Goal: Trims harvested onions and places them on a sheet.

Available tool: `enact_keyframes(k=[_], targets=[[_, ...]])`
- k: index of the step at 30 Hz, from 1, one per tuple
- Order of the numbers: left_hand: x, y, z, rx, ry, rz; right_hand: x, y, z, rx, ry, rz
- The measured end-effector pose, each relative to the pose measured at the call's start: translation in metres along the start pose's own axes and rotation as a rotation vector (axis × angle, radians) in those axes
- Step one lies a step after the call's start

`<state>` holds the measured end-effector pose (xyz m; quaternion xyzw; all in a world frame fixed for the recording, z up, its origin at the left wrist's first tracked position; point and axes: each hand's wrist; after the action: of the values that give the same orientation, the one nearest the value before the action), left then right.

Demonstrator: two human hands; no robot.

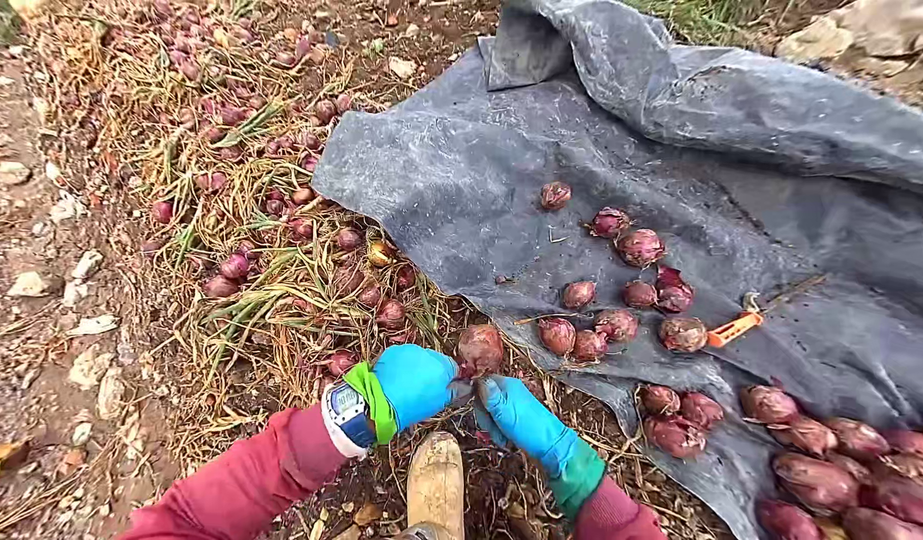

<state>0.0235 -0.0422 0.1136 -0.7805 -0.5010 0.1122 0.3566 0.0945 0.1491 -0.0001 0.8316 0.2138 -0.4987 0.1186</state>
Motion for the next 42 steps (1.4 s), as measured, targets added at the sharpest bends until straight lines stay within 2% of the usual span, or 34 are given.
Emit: enact_keyframes(k=[3, 4, 6, 7, 9, 11, 13, 15, 18, 20, 22, 25, 27, 29, 30, 32, 33, 35, 37, 39, 40, 41, 42], targets=[[0.003, -0.017, 0.018, 0.009, 0.066, -0.016, -0.015, -0.017, 0.019, 0.054, -0.031, -0.004], [-0.011, -0.024, 0.031, 0.07, 0.02, -0.055, -0.017, -0.025, 0.024, 0.118, -0.07, 0.056], [-0.057, -0.027, 0.068, 0.244, -0.21, -0.122, -0.013, -0.04, 0.033, 0.327, -0.128, 0.283], [-0.082, -0.016, 0.088, 0.301, -0.327, -0.155, -0.007, -0.045, 0.035, 0.433, -0.114, 0.394], [-0.116, 0.019, 0.121, 0.29, -0.478, -0.145, 0.007, -0.05, 0.037, 0.518, -0.06, 0.524], [-0.127, 0.063, 0.149, 0.204, -0.598, -0.161, 0.028, -0.036, 0.03, 0.47, 0.007, 0.568], [-0.129, 0.082, 0.158, 0.165, -0.663, -0.172, 0.048, -0.006, 0.018, 0.429, 0.031, 0.604], [-0.131, 0.062, 0.147, 0.091, -0.596, -0.184, 0.06, 0.027, 0.008, 0.442, 0.09, 0.698], [-0.122, 0.025, 0.102, 0.075, -0.302, -0.168, 0.062, 0.065, 0.001, 0.38, 0.266, 0.873], [-0.092, 0.007, 0.053, 0.133, -0.175, -0.22, 0.059, 0.079, -0.004, 0.239, 0.153, 0.866], [-0.063, 0.003, 0.011, 0.177, -0.049, -0.223, 0.043, 0.079, -0.006, 0.144, -0.093, 0.805], [-0.041, 0.022, -0.025, 0.125, 0.112, -0.307, 0.017, 0.069, -0.015, 0.194, -0.264, 0.703], [-0.044, 0.037, -0.035, 0.065, 0.191, -0.498, 0.008, 0.062, -0.024, 0.232, -0.298, 0.506], [-0.048, 0.048, -0.041, -0.029, 0.18, -0.595, 0.002, 0.06, -0.031, 0.19, -0.248, 0.266], [-0.049, 0.049, -0.044, -0.037, 0.114, -0.508, 0.002, 0.059, -0.032, 0.14, -0.175, 0.197], [-0.052, 0.043, -0.042, 0.043, -0.081, -0.141, 0.013, 0.057, -0.028, 0.055, -0.067, 0.232], [-0.057, 0.041, -0.038, 0.086, -0.189, -0.045, 0.021, 0.058, -0.027, 0.048, -0.049, 0.301], [-0.07, 0.041, -0.026, 0.204, -0.361, -0.138, 0.034, 0.061, -0.018, 0.109, 0.026, 0.387], [-0.061, 0.041, -0.02, 0.195, -0.308, -0.148, 0.041, 0.06, -0.002, 0.039, 0.132, 0.299], [-0.038, 0.041, -0.011, 0.01, -0.077, -0.043, 0.033, 0.053, 0.016, -0.104, 0.137, 0.157], [-0.033, 0.038, -0.001, -0.067, 0.021, -0.035, 0.022, 0.046, 0.024, -0.11, 0.117, 0.115], [-0.037, 0.033, 0.009, -0.09, 0.041, -0.059, 0.014, 0.04, 0.029, -0.066, 0.086, 0.125], [-0.051, 0.025, 0.016, -0.041, -0.021, -0.094, 0.009, 0.033, 0.034, 0.022, 0.034, 0.174]])
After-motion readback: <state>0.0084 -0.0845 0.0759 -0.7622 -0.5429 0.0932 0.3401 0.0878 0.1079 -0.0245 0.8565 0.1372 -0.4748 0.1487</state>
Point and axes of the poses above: each hand's wrist, its own z-axis towards the middle knuckle, its own y-axis out of the palm, x = y × z, and after that the axes turned 3 degrees about z, right-handed
